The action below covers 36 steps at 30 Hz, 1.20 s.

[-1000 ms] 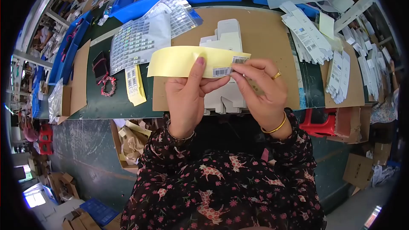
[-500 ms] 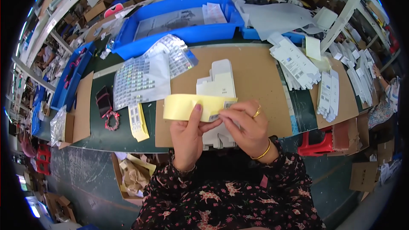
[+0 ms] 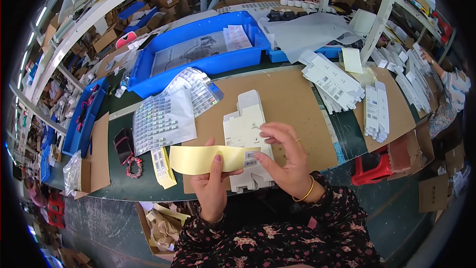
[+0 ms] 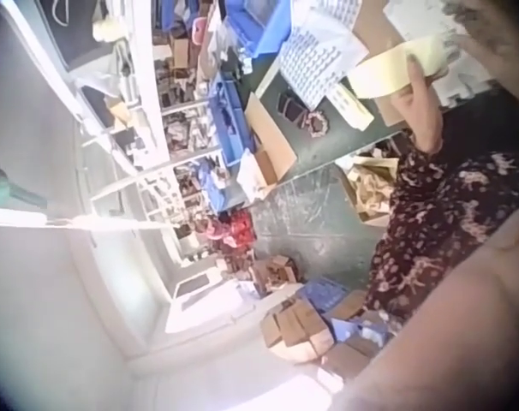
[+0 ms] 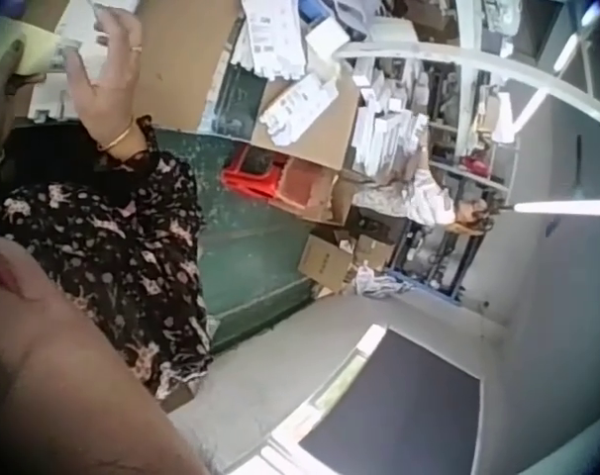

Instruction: The person picks up a stack of white boxes and places them on the table, then peels barcode stickers from a yellow sheet and applies them to the boxes one at a time.

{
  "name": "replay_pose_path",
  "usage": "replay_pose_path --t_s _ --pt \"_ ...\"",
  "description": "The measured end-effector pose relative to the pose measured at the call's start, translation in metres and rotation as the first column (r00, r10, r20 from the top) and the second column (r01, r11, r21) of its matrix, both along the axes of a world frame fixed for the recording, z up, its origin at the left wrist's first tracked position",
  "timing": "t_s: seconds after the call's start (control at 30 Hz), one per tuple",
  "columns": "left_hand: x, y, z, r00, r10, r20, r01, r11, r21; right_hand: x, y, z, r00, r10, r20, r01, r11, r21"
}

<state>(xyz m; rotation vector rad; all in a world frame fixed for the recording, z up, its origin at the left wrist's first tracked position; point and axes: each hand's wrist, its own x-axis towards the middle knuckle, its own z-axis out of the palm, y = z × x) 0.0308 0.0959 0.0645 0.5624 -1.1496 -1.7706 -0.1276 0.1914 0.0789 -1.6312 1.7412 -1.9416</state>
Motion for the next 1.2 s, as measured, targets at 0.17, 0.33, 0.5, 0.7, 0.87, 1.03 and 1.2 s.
replay_pose_path --t_s 0.17,0.33,0.5,0.7,0.87,1.03,1.2 --pt "0.008 0.002 -0.009 0.991 -0.027 0.129 0.043 0.992 -0.117 0.006 0.002 -0.015 0.882 0.217 0.419 -0.265 0.962 0.061" --pt "0.006 -0.007 -0.003 0.978 0.034 -0.204 -0.043 0.998 -0.036 0.008 0.008 -0.016 0.807 0.284 0.518 -0.378 0.922 0.084" --pt "0.016 -0.015 -0.004 0.938 -0.031 -0.346 0.047 0.998 0.039 0.007 0.012 -0.021 0.783 0.336 0.523 -0.439 0.894 0.084" --pt "0.017 -0.010 -0.003 0.943 -0.051 -0.329 0.111 0.980 0.165 0.011 0.012 -0.020 0.765 0.350 0.540 -0.490 0.861 0.136" --pt "0.022 -0.017 -0.019 0.947 -0.089 -0.309 0.139 0.980 0.145 0.010 0.013 -0.017 0.765 0.344 0.545 -0.515 0.834 0.197" --pt "0.019 -0.016 -0.020 0.910 -0.159 -0.382 0.227 0.964 0.141 0.009 0.015 -0.017 0.741 0.352 0.572 -0.537 0.822 0.190" --pt "0.015 -0.011 -0.014 0.914 -0.124 -0.386 0.218 0.953 0.211 0.010 0.013 -0.023 0.762 0.336 0.553 -0.517 0.830 0.209"
